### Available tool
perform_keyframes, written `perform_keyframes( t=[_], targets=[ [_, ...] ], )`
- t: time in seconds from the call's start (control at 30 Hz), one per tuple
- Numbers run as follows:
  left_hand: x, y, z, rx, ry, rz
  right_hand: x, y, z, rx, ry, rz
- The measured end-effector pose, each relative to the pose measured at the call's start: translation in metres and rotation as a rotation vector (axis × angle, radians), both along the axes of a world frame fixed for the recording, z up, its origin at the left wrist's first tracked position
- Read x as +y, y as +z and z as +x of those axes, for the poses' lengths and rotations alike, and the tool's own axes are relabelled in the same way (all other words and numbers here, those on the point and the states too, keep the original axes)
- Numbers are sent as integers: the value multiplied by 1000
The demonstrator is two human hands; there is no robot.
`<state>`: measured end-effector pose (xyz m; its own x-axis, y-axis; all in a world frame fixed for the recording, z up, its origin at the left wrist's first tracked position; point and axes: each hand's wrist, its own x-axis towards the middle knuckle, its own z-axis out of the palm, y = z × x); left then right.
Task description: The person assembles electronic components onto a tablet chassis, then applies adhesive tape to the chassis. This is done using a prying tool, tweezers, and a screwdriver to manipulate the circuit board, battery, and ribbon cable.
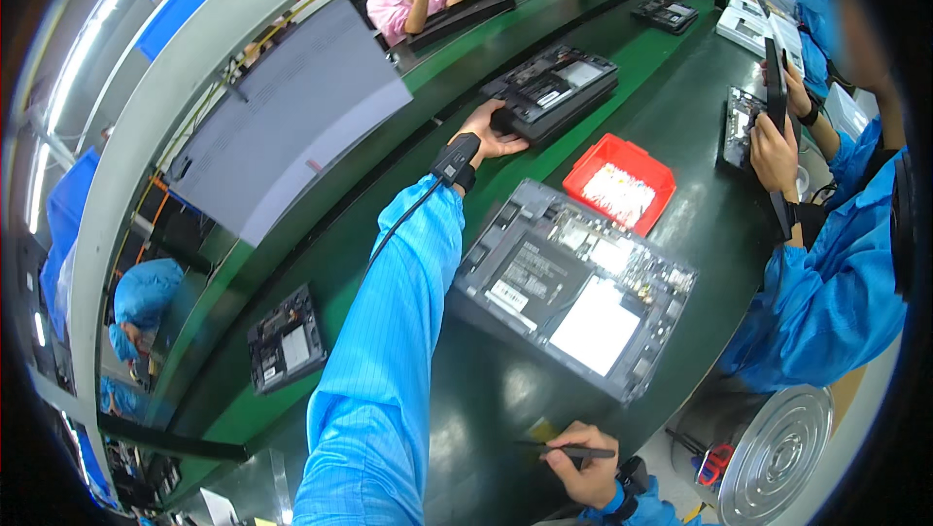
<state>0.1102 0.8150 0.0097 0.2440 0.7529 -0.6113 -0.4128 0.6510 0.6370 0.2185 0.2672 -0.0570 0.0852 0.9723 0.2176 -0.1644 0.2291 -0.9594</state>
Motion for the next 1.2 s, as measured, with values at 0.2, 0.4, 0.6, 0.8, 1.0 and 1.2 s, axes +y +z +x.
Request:
perform_keyframes(
  t=[0.2,0.4,0.6,0.8,1.0,1.2],
  targets=[
    [69,-25,13,162,12,130,17,35,0,-109,-45,81],
    [53,7,30,75,60,52,17,40,6,-169,-44,-73],
    [76,-41,-2,485,31,747,8,42,3,-111,-2,-213],
    [89,-25,-19,-157,154,75,0,12,-4,-10,16,-234],
    [52,16,-1,-96,91,-138,2,3,-4,70,-16,-228],
    [26,43,53,892,307,305,3,3,-10,102,-134,-273]
  ],
)
